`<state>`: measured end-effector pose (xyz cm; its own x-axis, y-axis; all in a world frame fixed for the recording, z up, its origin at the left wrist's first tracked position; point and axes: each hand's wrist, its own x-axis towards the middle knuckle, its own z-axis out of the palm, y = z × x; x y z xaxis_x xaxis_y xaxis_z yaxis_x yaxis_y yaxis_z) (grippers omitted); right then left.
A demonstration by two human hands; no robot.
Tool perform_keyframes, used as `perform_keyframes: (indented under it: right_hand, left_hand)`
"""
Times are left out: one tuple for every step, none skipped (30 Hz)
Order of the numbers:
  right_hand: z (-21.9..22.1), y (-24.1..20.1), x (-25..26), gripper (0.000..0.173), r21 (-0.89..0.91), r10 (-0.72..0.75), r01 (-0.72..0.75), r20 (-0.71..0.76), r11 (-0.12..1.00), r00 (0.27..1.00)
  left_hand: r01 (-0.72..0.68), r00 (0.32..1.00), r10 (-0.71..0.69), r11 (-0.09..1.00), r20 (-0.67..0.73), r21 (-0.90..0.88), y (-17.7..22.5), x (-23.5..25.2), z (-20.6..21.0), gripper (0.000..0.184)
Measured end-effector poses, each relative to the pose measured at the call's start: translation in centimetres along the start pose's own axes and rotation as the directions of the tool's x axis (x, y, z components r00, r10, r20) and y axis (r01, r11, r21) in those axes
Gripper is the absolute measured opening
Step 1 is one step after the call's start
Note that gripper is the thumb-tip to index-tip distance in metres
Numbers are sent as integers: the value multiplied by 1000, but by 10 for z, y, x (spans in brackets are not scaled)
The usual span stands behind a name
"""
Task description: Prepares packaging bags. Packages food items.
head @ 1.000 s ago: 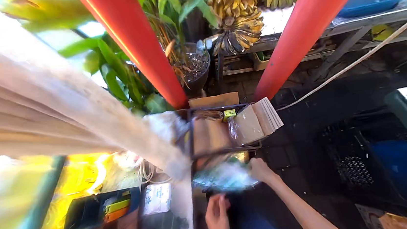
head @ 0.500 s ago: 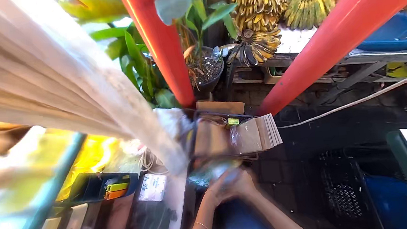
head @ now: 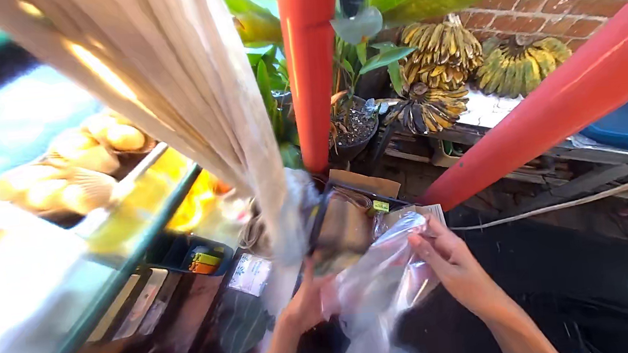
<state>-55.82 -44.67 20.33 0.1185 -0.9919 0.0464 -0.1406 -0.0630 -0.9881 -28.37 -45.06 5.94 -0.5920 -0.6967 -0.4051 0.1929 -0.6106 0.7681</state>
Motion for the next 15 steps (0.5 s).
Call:
perform_keyframes:
  right_hand:
    - [-5, -2, 4, 31, 33, -5, 6, -15, 999, 1000]
    - [-8, -3, 7, 31, 43, -18, 19, -31, 999, 999]
    - [-9, -4, 10, 31, 42, -37, 39, -46, 998, 998]
    - [-10, -4, 13, 32, 38, -57, 59, -47, 998, 997]
    - [-10, -4, 15, 32, 40, -75, 76, -42, 996, 996]
    - [-6, -3, 18, 32, 50, -87, 89, -39, 995, 995]
    - [1, -2, 21, 32, 66, -97, 100, -39, 993, 994]
    - [9, 0, 25, 30, 77, -110, 113, -44, 991, 993]
    - [17, 0, 29, 29, 85, -120, 125, -53, 989, 991]
    - [24, 1, 34, 28, 91, -127, 132, -61, 987, 990]
    - [30, 2, 40, 28, 89, -125, 130, -68, 987, 990]
    - [35, 4, 46, 27, 71, -114, 120, -79, 990, 990]
    - [40, 8, 53, 27, 10, -102, 104, -105, 995, 989]
    - [45, 14, 60, 29, -125, -112, 94, -146, 988, 983]
    - [51, 20, 65, 37, -310, -156, 98, -170, 946, 973]
  left_hand:
    - [-67, 996, 67, 998, 64, 3, 10, -21, -1, 78]
    - [-128, 988, 121, 989, 92, 75, 18, -36, -6, 54]
    - [-185, 981, 176, 976, 79, 114, 24, -47, -8, 33]
    - [-245, 969, 242, 964, 42, 100, 28, -56, -9, 19]
    - [-297, 954, 298, 954, -21, 36, 30, -63, -8, 15]
    - [-339, 939, 332, 938, -88, -69, 31, -71, -6, 20]
    - [-374, 926, 353, 908, -138, -189, 33, -77, -3, 32]
    - [-403, 914, 361, 867, -186, -293, 33, -83, 1, 46]
    - [-428, 901, 366, 834, -231, -348, 33, -87, 6, 59]
    - [-448, 886, 358, 825, -294, -345, 34, -91, 10, 67]
    - [-462, 864, 344, 832, -367, -307, 37, -96, 14, 65]
    - [-473, 834, 333, 843, -441, -257, 40, -100, 17, 54]
    - [-476, 801, 317, 853, -508, -217, 41, -105, 18, 44]
    - [-472, 762, 297, 863, -575, -180, 42, -109, 18, 37]
    - [-475, 715, 285, 868, -639, -144, 40, -113, 17, 33]
